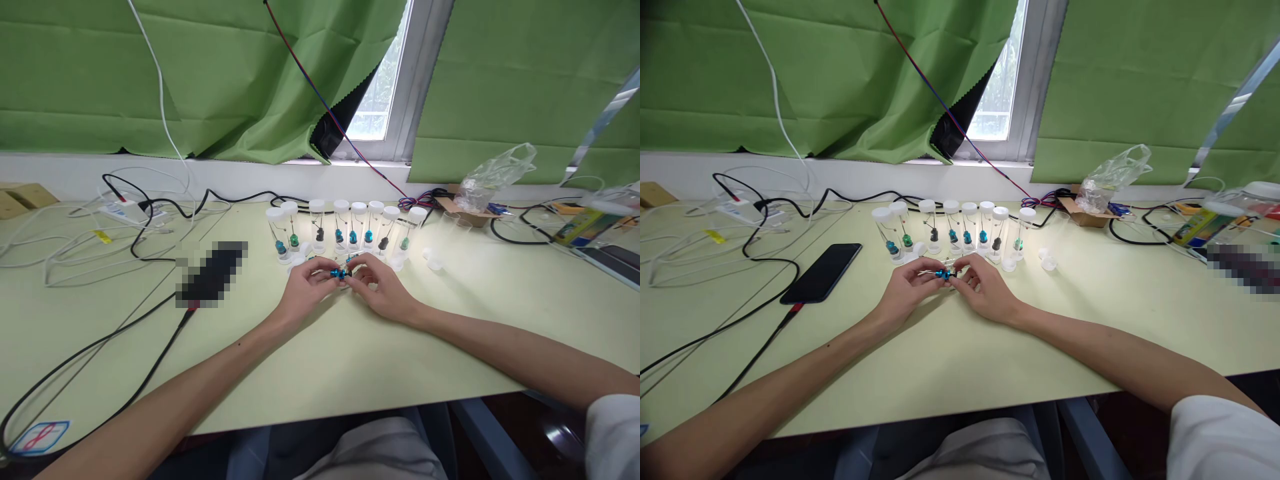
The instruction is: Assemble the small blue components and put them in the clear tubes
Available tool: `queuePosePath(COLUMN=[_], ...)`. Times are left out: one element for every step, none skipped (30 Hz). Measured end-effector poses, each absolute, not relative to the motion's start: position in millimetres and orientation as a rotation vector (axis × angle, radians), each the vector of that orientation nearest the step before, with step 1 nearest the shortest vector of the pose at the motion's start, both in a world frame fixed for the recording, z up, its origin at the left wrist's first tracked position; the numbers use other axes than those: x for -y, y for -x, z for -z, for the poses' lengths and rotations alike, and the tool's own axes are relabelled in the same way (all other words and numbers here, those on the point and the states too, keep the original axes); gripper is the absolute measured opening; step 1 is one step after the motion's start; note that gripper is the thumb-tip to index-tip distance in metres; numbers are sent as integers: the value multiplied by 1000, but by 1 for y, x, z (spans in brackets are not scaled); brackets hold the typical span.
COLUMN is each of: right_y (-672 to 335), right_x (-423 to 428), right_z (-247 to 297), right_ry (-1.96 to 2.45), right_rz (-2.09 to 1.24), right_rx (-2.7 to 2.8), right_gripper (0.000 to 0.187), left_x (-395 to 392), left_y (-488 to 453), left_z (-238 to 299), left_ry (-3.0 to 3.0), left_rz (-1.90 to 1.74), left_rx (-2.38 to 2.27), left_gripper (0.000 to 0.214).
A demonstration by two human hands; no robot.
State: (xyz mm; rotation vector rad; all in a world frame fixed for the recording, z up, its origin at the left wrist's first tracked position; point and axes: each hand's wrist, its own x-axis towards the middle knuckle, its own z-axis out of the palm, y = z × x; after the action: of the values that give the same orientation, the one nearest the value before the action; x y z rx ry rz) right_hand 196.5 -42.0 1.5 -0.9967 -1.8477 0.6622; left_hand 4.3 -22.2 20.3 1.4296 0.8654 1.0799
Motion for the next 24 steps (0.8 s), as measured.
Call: queuePosePath(right_y=[-197,-197,-197,-197,-197,-197,-197,-197,-196,-196,-196,-196,-196,-196,-196,-196,-196,-196,-196,-196,-196,-196,-196,-196], right_x=[42,41,41,40,40,39,39,39,39,39,39,39,40,40,40,40,40,40,40,41,41,42,42,43], right_z=[-1,0,1,2,3,3,3,3,3,2,2,2,1,1,1,1,1,1,1,1,0,0,-1,-1], right_ry=[986,977,970,965,962,964,968,972,975,978,980,982,984,987,988,987,986,985,987,994,1004,1012,1016,1017], right_rz=[-662,-663,-664,-665,-665,-665,-667,-670,-674,-679,-684,-687,-689,-692,-697,-703,-710,-719,-725,-725,-720,-712,-703,-693], right_rx=[1854,1855,1852,1845,1838,1833,1829,1826,1824,1824,1824,1824,1823,1822,1820,1817,1815,1813,1814,1816,1820,1826,1834,1844], right_gripper=[20,20,20,20,20,19,18,18,17,17,16,16,17,17,18,18,18,18,17,17,17,17,18,18], left_x=[22,22,22,22,21,21,21,20,20,19,19,19,19,19,19,19,19,19,19,20,20,20,20,20], left_y=[-4,-4,-4,-4,-4,-4,-4,-4,-4,-4,-4,-4,-4,-4,-4,-4,-4,-4,-4,-4,-4,-4,-5,-5], left_z=[-20,-20,-20,-20,-19,-18,-18,-17,-16,-16,-15,-15,-15,-15,-15,-15,-16,-16,-16,-16,-17,-17,-17,-18], left_ry=[-1428,-1426,-1423,-1422,-1421,-1423,-1425,-1428,-1432,-1436,-1439,-1445,-1453,-1464,-1477,-1488,-1496,-1499,-1497,-1492,-1486,-1479,-1471,-1466], left_rz=[-1080,-1080,-1079,-1078,-1076,-1075,-1076,-1077,-1079,-1080,-1080,-1079,-1077,-1074,-1072,-1070,-1068,-1065,-1065,-1066,-1068,-1069,-1072,-1075], left_rx=[-866,-868,-869,-869,-865,-859,-854,-852,-853,-856,-862,-869,-876,-884,-894,-904,-910,-913,-915,-914,-911,-906,-899,-890], left_gripper=[27,28,28,28,28,28,28,27,27,26,25,24,24,24,23,24,24,24,24,24,24,23,23,23])
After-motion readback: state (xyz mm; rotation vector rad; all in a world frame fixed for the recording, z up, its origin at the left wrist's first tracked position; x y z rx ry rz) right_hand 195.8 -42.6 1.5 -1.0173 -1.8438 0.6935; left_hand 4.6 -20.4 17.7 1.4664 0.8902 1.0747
